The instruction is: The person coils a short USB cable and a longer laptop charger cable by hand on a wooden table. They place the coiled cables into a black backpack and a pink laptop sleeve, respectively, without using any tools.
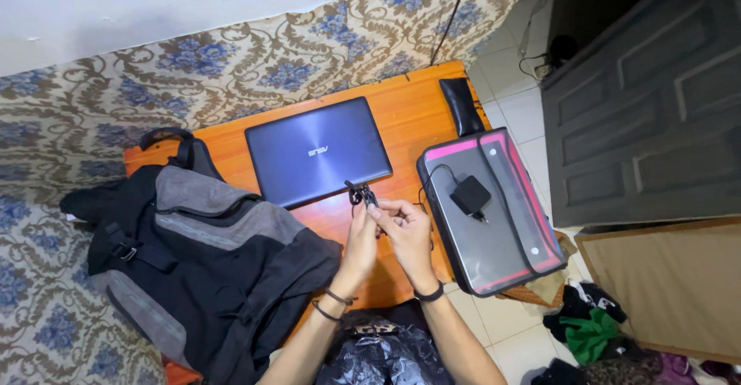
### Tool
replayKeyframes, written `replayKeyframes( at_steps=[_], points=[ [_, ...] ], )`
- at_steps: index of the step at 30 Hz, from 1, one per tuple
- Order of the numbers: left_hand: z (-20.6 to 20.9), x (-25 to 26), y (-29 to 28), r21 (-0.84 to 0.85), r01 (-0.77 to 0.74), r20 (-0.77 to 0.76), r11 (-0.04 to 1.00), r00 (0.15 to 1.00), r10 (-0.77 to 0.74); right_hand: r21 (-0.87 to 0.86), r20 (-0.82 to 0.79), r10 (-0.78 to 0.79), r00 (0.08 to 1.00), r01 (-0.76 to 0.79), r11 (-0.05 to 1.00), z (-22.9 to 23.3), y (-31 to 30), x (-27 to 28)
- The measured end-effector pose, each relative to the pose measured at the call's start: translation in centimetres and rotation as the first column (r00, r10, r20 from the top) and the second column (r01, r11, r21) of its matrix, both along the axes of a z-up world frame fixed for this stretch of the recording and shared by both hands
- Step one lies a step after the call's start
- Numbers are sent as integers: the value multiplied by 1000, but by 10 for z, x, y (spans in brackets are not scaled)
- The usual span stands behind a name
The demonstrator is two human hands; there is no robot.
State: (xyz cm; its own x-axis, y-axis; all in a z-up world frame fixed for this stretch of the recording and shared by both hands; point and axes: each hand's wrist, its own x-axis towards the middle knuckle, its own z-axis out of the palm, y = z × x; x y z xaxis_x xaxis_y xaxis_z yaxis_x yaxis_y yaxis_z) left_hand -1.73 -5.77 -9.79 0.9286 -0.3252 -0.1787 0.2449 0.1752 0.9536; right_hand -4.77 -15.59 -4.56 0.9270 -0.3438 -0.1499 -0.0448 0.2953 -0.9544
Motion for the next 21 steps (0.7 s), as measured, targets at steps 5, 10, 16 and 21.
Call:
replayKeyframes(
  at_steps=[5,10,16,21],
  points=[
    [-6,-2,5,-449,-149,-368,881,929,-31,-438,157,-25,987,92,894,17,13,-15],
    [14,0,4,-416,-178,-375,892,927,10,-550,132,-112,985,167,818,17,25,-27],
    [14,-2,5,-445,-249,-434,860,900,36,-557,91,-15,996,63,828,0,11,-32],
    [19,11,18,-622,-271,-392,734,920,6,-638,-96,90,991,-131,758,-9,-7,-39]
  ],
)
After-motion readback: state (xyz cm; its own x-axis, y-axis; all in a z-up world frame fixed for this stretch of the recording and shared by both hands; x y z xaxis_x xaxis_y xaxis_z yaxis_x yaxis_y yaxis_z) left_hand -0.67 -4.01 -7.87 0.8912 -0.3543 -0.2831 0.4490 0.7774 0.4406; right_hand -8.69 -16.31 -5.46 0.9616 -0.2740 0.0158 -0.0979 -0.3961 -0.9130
